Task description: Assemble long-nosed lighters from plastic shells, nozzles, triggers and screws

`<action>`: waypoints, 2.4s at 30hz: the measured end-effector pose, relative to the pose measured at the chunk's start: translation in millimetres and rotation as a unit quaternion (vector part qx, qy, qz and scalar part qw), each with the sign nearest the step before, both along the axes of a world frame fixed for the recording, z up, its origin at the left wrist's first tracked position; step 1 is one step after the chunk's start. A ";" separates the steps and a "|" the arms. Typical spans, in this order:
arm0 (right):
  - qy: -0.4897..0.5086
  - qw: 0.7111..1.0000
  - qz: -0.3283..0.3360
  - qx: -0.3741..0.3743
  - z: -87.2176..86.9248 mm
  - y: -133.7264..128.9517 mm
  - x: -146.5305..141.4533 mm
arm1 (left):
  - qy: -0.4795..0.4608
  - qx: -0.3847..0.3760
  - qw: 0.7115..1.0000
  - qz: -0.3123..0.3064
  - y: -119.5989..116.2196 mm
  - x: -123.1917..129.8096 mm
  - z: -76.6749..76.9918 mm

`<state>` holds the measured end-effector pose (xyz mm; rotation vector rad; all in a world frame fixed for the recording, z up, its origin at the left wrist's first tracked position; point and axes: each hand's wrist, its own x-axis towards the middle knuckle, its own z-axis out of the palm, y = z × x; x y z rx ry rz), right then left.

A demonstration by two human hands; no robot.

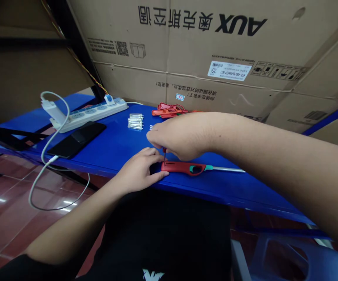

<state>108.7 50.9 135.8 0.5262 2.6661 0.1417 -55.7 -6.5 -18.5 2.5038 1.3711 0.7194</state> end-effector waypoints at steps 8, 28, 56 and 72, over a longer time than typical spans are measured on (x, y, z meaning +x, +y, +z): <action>-0.027 0.991 -0.026 0.128 -6.5 0.9 -10.3 | 0.006 -0.007 1.000 0.005 -0.1 0.5 0.7; -0.054 0.996 -0.028 0.058 0.3 -7.1 -14.8 | 0.000 -0.007 1.000 0.000 1.6 0.2 -0.2; -0.049 0.988 -0.036 0.142 -4.2 -12.5 -19.6 | -0.003 -0.014 1.000 0.003 1.0 0.7 -0.4; -0.073 0.992 -0.026 0.096 -2.0 -9.8 -17.7 | 0.004 -0.006 1.000 -0.006 1.1 -0.1 -0.7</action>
